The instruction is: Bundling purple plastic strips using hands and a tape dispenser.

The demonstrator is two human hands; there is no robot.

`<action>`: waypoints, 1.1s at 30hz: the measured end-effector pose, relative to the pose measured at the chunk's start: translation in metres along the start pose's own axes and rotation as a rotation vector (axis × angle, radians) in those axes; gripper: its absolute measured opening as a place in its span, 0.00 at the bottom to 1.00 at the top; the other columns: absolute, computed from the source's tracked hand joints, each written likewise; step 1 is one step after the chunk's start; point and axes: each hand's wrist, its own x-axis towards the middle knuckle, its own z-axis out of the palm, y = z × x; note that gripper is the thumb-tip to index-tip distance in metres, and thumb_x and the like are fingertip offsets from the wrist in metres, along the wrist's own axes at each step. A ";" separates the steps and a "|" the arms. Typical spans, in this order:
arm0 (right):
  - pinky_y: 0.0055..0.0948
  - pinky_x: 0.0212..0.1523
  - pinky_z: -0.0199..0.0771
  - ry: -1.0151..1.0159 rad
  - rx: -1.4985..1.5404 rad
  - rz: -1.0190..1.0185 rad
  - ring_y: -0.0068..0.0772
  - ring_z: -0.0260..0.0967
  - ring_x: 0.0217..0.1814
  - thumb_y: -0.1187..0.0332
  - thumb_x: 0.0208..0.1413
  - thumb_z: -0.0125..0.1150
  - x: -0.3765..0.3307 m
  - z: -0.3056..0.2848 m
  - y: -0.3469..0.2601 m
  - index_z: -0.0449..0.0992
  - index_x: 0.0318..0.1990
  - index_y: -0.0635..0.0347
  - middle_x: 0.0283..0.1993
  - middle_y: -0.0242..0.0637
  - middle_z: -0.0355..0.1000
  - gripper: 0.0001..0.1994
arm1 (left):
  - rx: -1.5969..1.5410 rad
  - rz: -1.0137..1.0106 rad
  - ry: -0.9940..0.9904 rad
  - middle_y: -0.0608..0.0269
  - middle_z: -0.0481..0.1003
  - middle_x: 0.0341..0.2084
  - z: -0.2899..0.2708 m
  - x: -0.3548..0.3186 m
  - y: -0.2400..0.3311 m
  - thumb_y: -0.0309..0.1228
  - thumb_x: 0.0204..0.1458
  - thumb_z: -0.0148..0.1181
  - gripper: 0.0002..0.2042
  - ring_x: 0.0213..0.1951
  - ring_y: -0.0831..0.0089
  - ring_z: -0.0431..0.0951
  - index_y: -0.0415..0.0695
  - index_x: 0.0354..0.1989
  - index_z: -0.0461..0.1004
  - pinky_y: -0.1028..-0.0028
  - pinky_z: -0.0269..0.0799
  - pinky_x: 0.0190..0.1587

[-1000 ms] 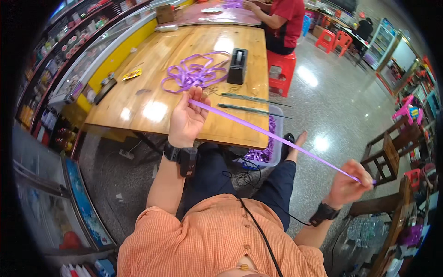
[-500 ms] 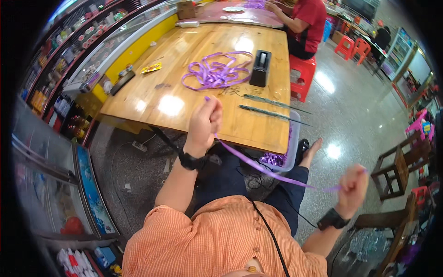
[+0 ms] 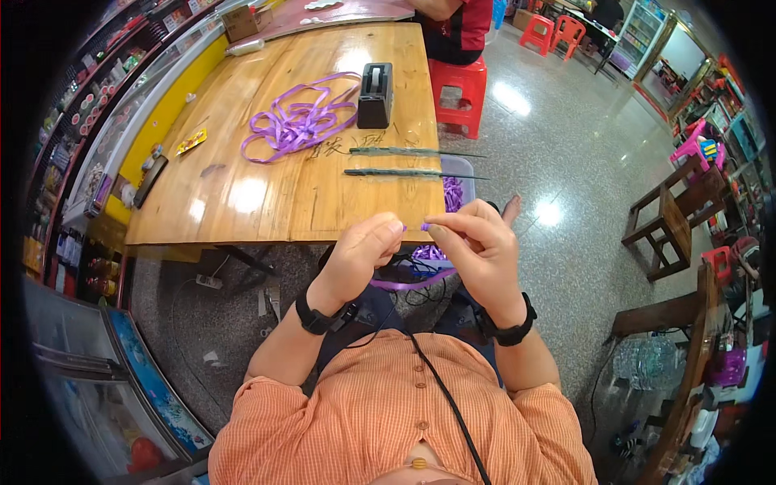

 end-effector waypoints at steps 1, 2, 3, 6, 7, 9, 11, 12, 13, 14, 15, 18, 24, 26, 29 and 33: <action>0.21 0.26 0.55 -0.009 -0.050 -0.020 0.20 0.60 0.26 0.75 0.51 0.68 0.001 -0.001 0.000 0.83 0.38 0.62 0.25 0.29 0.66 0.06 | -0.004 -0.003 -0.004 0.75 0.57 0.21 0.001 0.000 -0.001 0.36 0.66 0.45 0.14 0.23 0.86 0.52 0.45 0.26 0.63 0.82 0.49 0.25; 0.24 0.27 0.62 -0.020 -0.096 -0.040 0.26 0.64 0.27 0.75 0.50 0.68 0.001 0.000 0.000 0.83 0.38 0.62 0.25 0.34 0.68 0.07 | 0.021 0.018 -0.033 0.75 0.57 0.21 0.001 -0.001 -0.002 0.36 0.66 0.45 0.14 0.23 0.86 0.52 0.44 0.27 0.64 0.82 0.49 0.25; 0.24 0.27 0.62 -0.021 -0.097 -0.037 0.26 0.64 0.27 0.75 0.50 0.68 0.000 0.001 0.000 0.83 0.38 0.62 0.25 0.34 0.68 0.07 | 0.047 0.038 -0.062 0.75 0.57 0.21 0.001 -0.002 -0.003 0.36 0.66 0.45 0.14 0.23 0.86 0.53 0.44 0.27 0.64 0.82 0.49 0.25; 0.25 0.28 0.62 -0.053 -0.094 -0.061 0.27 0.64 0.27 0.75 0.50 0.68 -0.002 0.005 0.003 0.83 0.38 0.62 0.25 0.34 0.68 0.07 | 0.041 0.058 -0.080 0.75 0.57 0.21 0.002 -0.003 -0.003 0.36 0.66 0.44 0.15 0.23 0.86 0.52 0.44 0.27 0.64 0.82 0.49 0.25; 0.24 0.28 0.62 -0.063 -0.094 -0.060 0.26 0.64 0.27 0.75 0.50 0.68 -0.003 0.006 0.004 0.83 0.38 0.62 0.26 0.33 0.68 0.07 | 0.040 0.056 -0.080 0.75 0.57 0.21 0.003 -0.002 -0.004 0.36 0.66 0.44 0.15 0.23 0.86 0.52 0.44 0.27 0.64 0.82 0.49 0.25; 0.24 0.28 0.61 -0.069 -0.095 -0.060 0.26 0.64 0.27 0.75 0.51 0.68 -0.005 0.007 0.006 0.83 0.38 0.62 0.26 0.33 0.68 0.07 | 0.025 0.058 -0.067 0.75 0.58 0.21 0.005 -0.003 -0.006 0.36 0.66 0.44 0.15 0.23 0.85 0.52 0.44 0.26 0.64 0.81 0.49 0.25; 0.23 0.28 0.61 -0.050 -0.034 -0.022 0.24 0.64 0.28 0.75 0.51 0.68 -0.008 0.009 0.008 0.83 0.38 0.62 0.26 0.32 0.68 0.07 | 0.015 0.068 -0.085 0.75 0.57 0.21 0.004 -0.003 -0.007 0.36 0.66 0.44 0.15 0.23 0.85 0.52 0.43 0.26 0.64 0.81 0.49 0.25; 0.23 0.28 0.61 -0.049 -0.033 -0.022 0.24 0.64 0.28 0.75 0.51 0.68 -0.008 0.009 0.007 0.83 0.38 0.62 0.26 0.32 0.68 0.07 | 0.005 0.080 -0.101 0.75 0.57 0.21 0.003 -0.003 -0.008 0.36 0.66 0.43 0.15 0.23 0.85 0.52 0.43 0.26 0.63 0.82 0.49 0.25; 0.23 0.28 0.60 -0.052 -0.020 -0.005 0.24 0.63 0.28 0.75 0.51 0.68 -0.009 0.009 0.006 0.83 0.38 0.62 0.26 0.31 0.67 0.07 | 0.006 0.080 -0.101 0.75 0.57 0.21 0.003 -0.003 -0.008 0.36 0.66 0.43 0.15 0.23 0.85 0.52 0.43 0.26 0.63 0.82 0.49 0.25; 0.22 0.28 0.60 -0.054 -0.009 0.012 0.23 0.63 0.28 0.75 0.52 0.68 -0.009 0.008 0.006 0.83 0.38 0.62 0.26 0.31 0.67 0.07 | 0.001 0.086 -0.103 0.74 0.58 0.21 0.003 -0.003 -0.009 0.36 0.66 0.43 0.15 0.23 0.85 0.52 0.43 0.26 0.64 0.81 0.49 0.25; 0.22 0.28 0.60 -0.052 -0.009 0.011 0.23 0.63 0.28 0.75 0.52 0.68 -0.010 0.008 0.006 0.83 0.38 0.62 0.26 0.31 0.67 0.07 | -0.004 0.092 -0.104 0.74 0.58 0.21 0.004 -0.003 -0.010 0.35 0.66 0.43 0.15 0.23 0.85 0.53 0.43 0.26 0.64 0.81 0.49 0.25; 0.22 0.28 0.59 -0.056 -0.012 -0.004 0.23 0.62 0.27 0.75 0.52 0.68 -0.011 0.007 0.005 0.83 0.39 0.62 0.26 0.30 0.66 0.07 | 0.076 0.141 -0.108 0.74 0.59 0.21 0.002 -0.003 -0.011 0.35 0.65 0.43 0.15 0.23 0.84 0.54 0.42 0.27 0.66 0.81 0.50 0.26; 0.22 0.28 0.58 -0.060 0.007 0.013 0.21 0.61 0.28 0.75 0.53 0.67 -0.015 0.005 0.007 0.83 0.39 0.62 0.27 0.29 0.66 0.07 | 0.317 0.237 -0.047 0.69 0.64 0.24 0.004 -0.006 -0.009 0.34 0.63 0.44 0.12 0.25 0.81 0.59 0.39 0.32 0.69 0.79 0.54 0.29; 0.21 0.28 0.57 -0.041 0.097 0.107 0.20 0.61 0.28 0.74 0.54 0.66 -0.016 0.003 0.007 0.83 0.40 0.63 0.27 0.28 0.66 0.06 | 0.327 0.239 -0.039 0.69 0.65 0.25 0.006 -0.007 -0.007 0.33 0.63 0.44 0.12 0.26 0.81 0.60 0.38 0.33 0.70 0.79 0.55 0.30; 0.21 0.27 0.56 -0.015 0.112 0.084 0.18 0.60 0.28 0.74 0.55 0.66 -0.018 0.002 0.008 0.82 0.39 0.63 0.27 0.27 0.66 0.06 | 0.368 0.258 -0.036 0.67 0.67 0.27 0.007 -0.008 -0.005 0.33 0.63 0.45 0.12 0.28 0.79 0.63 0.38 0.34 0.71 0.79 0.58 0.32; 0.21 0.26 0.56 -0.008 0.088 0.045 0.19 0.60 0.27 0.74 0.54 0.66 -0.020 0.000 0.002 0.83 0.40 0.63 0.26 0.28 0.66 0.06 | 0.468 0.398 -0.055 0.62 0.70 0.28 0.010 -0.007 -0.004 0.32 0.62 0.47 0.12 0.30 0.73 0.68 0.36 0.34 0.72 0.76 0.63 0.35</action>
